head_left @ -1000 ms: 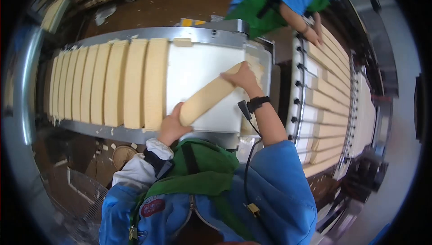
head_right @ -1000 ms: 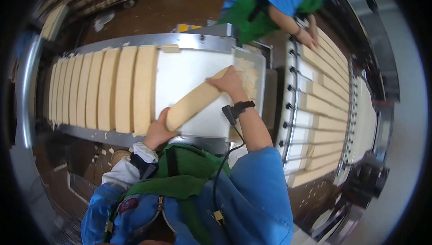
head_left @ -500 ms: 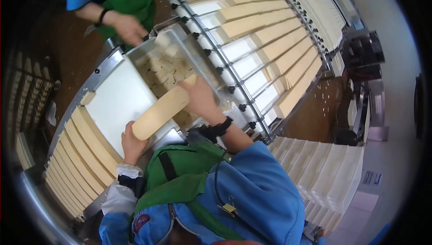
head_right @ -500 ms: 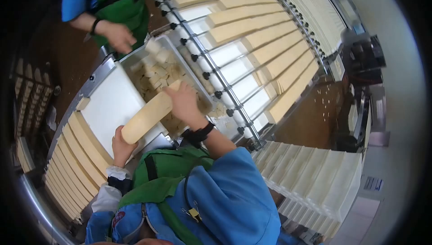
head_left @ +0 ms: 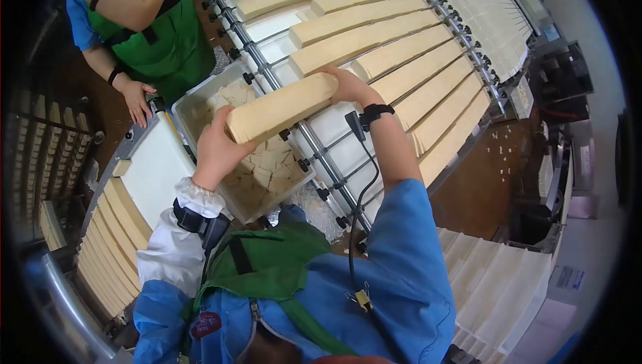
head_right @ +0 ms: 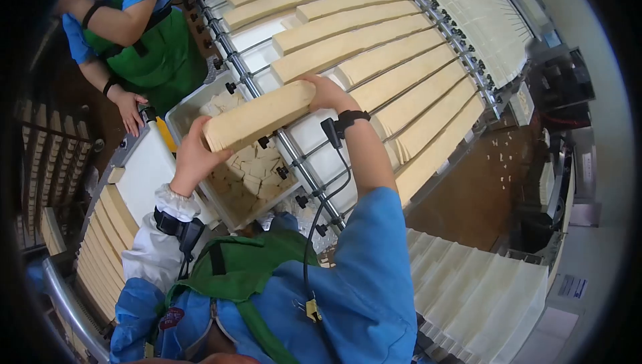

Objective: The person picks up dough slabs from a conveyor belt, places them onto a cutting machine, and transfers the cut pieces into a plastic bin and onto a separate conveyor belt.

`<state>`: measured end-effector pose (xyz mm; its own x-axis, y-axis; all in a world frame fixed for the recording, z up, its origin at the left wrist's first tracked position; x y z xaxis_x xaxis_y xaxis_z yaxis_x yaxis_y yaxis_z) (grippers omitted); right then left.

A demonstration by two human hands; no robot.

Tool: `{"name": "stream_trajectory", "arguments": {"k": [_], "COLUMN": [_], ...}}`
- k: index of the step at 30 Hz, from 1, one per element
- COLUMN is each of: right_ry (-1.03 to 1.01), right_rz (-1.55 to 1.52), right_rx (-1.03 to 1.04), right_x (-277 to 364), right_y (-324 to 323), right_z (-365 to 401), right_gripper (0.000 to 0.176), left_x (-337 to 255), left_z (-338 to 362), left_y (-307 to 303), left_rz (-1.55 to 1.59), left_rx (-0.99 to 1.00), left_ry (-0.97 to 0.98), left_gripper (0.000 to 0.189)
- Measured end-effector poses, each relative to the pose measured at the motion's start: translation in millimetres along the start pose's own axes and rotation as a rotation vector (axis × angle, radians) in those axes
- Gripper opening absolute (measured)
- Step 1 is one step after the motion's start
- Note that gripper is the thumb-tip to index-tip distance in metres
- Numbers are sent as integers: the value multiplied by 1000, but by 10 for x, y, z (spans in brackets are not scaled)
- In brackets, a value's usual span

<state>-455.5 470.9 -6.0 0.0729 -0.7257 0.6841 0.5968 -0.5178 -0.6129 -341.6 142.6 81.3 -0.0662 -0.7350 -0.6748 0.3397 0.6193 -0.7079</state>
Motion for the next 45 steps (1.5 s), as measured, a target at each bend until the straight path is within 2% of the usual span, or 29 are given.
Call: {"name": "stream_trajectory", "arguments": {"k": [3,5,6,7,8,10,13,16,19,20,22,25,28,31,34,36,37,38,40,42,43,45], "right_ry": [243,207,182,166,138,79,18,124,98,94,85,-5,-62,62,54,-122,-209,-207,-197,-280,-323,-404], "right_rz": [163,664,916,848,690,375,172,174,146,120,77,-13,100,170,17,-268,-415,-852,-1704,-1658,-1635,-1588], "right_rx": [-54,-491,-712,-787,-740,-638,-745,-737,-764,-734,-675,-687,-625,-422,-371,-376,-380,-203,201,198,201,212], "right_x": [-127,92,287,477,568,715,1011,1037,1104,1101,1083,1103,1359,1378,1350,1327,1335,1307,1505,1456,1429,1372], "right_y": [-38,-128,-64,-35,42,247,449,598,612,645,705,730,728,761,783,952,1054,1303,1796,1786,1792,1784], "right_z": [124,355,509,638,695,771,868,735,734,711,641,546,464,288,284,248,252,177,190,327,391,517], "right_gripper": [78,75,74,59,53,43,30,30,32,34,38,65,98,114,115,109,106,104,99,101,102,105], "left_x": [-242,-336,-292,-267,-211,-33,89,265,444,497,614,647,573,458,265,175,204,262,386,548,662,773], "left_z": [-162,-250,-331,-399,-451,-540,-587,-532,-476,-436,-407,-387,-392,-376,-115,180,369,532,739,812,815,826], "left_y": [-45,-11,101,253,408,555,635,748,833,872,946,969,975,877,626,307,99,-106,-424,-615,-583,-493], "left_rz": [17,67,225,383,540,511,537,634,864,961,965,999,1011,918,834,707,585,461,523,151,129,-155], "left_rx": [-40,-61,6,72,137,77,15,19,36,42,52,44,0,-39,-105,-173,-199,-224,-410,-469,-422,-417], "left_ry": [87,130,53,-26,-106,-129,-121,-118,-86,-71,-79,-55,23,86,133,139,59,-18,12,-86,-168,-135], "left_gripper": [91,92,91,91,91,89,86,75,64,61,60,60,62,61,61,61,60,59,61,63,65,67]}}
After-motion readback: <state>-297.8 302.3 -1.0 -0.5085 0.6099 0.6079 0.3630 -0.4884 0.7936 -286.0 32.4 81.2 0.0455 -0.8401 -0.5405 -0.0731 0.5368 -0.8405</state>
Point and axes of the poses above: each hand's wrist, its own z-axis away from the middle knuckle, its own y-axis out of the palm, x = y × z, the point moved 9 cm from there along -z, towards the middle knuckle, and after that the axes turned 14 degrees about x, right-handed, at the moved point
